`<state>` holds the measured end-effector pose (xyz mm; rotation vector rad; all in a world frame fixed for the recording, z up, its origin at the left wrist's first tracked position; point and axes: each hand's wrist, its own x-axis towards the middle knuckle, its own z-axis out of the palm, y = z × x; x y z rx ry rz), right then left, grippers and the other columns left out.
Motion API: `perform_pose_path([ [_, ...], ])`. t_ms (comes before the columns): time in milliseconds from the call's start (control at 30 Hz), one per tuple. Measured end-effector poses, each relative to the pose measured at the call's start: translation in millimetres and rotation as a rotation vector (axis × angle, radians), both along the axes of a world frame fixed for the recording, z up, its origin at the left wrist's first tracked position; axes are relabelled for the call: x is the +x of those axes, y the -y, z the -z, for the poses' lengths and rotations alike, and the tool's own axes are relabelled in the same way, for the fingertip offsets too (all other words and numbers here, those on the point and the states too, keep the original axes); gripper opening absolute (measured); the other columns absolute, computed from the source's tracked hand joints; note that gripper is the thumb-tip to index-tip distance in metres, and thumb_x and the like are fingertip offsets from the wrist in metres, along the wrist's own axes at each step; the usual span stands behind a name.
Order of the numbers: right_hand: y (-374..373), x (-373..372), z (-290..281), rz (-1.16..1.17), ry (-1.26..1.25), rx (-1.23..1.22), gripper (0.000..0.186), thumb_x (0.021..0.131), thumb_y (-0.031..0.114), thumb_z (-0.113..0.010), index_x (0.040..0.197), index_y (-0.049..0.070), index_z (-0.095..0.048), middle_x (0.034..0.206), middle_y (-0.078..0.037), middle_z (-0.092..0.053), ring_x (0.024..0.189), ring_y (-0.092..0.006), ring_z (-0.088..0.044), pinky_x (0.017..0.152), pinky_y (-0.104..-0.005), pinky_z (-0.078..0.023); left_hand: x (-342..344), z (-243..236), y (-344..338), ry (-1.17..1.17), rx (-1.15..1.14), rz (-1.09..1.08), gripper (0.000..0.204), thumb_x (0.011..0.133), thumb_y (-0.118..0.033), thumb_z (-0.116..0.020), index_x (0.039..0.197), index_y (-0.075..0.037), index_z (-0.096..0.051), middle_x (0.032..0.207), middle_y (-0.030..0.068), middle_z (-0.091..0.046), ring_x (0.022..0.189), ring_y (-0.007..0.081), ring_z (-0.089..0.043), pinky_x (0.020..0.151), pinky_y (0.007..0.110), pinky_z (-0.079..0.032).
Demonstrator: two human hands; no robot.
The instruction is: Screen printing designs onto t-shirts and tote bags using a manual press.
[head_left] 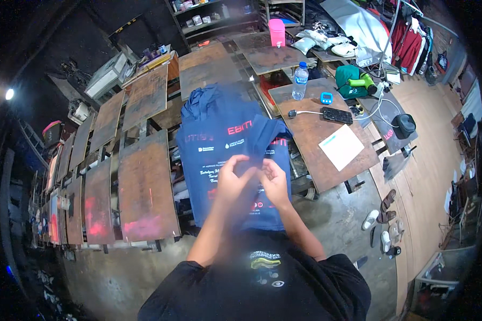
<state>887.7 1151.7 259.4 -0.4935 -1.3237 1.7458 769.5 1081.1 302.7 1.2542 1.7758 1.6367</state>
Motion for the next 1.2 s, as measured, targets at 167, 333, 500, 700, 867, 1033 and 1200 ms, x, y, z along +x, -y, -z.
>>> perform_pose_path([
  [167, -1, 4, 4, -0.030, 0.003, -0.043, 0.022, 0.089, -0.003, -0.059, 0.111, -0.002, -0.057, 0.088, 0.002, -0.059, 0.077, -0.0028, -0.055, 0.065, -0.0181, -0.042, 0, -15, 6, 0.137, -0.104, 0.077, 0.032, 0.081, -0.007, -0.075, 0.109, 0.001, -0.062, 0.099, 0.0030, -0.066, 0.088, 0.0085, -0.059, 0.079, 0.023, -0.048],
  [333, -3, 4, 11, -0.027, -0.013, -0.094, 0.020, 0.088, -0.004, -0.060, 0.107, 0.000, -0.055, 0.084, 0.003, -0.056, 0.075, -0.0024, -0.054, 0.064, -0.0176, -0.041, -3, -6, 4, 0.265, -0.005, 0.117, 0.028, 0.083, -0.003, -0.072, 0.108, 0.003, -0.063, 0.098, 0.0028, -0.066, 0.084, 0.0062, -0.059, 0.076, 0.021, -0.047],
  [500, -4, 2, 10, 0.020, -0.008, -0.063, 0.025, 0.087, -0.004, -0.062, 0.110, -0.001, -0.053, 0.082, 0.003, -0.057, 0.072, -0.0026, -0.052, 0.065, -0.0176, -0.042, -2, -3, 4, 0.294, 0.013, 0.070, 0.027, 0.084, -0.001, -0.069, 0.110, 0.003, -0.063, 0.096, 0.0014, -0.065, 0.080, 0.0027, -0.057, 0.072, 0.018, -0.046],
  [700, 6, 9, -25, 0.491, 0.262, 0.491, 0.040, 0.079, 0.004, -0.070, 0.117, 0.003, -0.056, 0.115, -0.014, -0.058, 0.090, -0.0180, -0.058, 0.075, -0.0306, -0.048, 10, -16, 6, 0.213, 0.047, 0.014, 0.028, 0.082, 0.003, -0.070, 0.109, 0.000, -0.062, 0.084, -0.0035, -0.061, 0.073, 0.0014, -0.052, 0.067, 0.017, -0.042],
  [867, 2, 14, -39, 0.553, 0.399, 0.784, 0.023, 0.076, 0.004, -0.070, 0.099, 0.007, -0.067, 0.139, -0.023, -0.043, 0.122, -0.0384, -0.045, 0.100, -0.0452, -0.038, 13, -16, 4, 0.124, 0.045, 0.008, 0.043, 0.078, 0.005, -0.071, 0.119, -0.002, -0.056, 0.075, -0.0042, -0.053, 0.068, 0.0029, -0.046, 0.064, 0.019, -0.040],
  [1033, 5, 11, -38, 0.622, 0.542, 0.892, 0.023, 0.079, 0.011, -0.066, 0.101, 0.009, -0.070, 0.149, -0.023, -0.034, 0.133, -0.0410, -0.035, 0.108, -0.0489, -0.029, 15, -10, 5, -0.017, -0.025, 0.029, 0.070, 0.074, 0.004, -0.072, 0.137, -0.002, -0.040, 0.078, -0.0028, -0.044, 0.070, 0.0074, -0.043, 0.066, 0.022, -0.040],
  [1200, 1, 12, -29, 0.591, 0.547, 0.900, 0.028, 0.080, 0.012, -0.066, 0.107, 0.011, -0.070, 0.149, -0.024, -0.033, 0.133, -0.0412, -0.035, 0.109, -0.0495, -0.028, 11, 9, 7, -0.024, -0.064, 0.092, 0.072, 0.074, 0.001, -0.073, 0.138, 0.000, -0.041, 0.078, -0.0027, -0.043, 0.072, 0.0075, -0.041, 0.067, 0.022, -0.039],
])
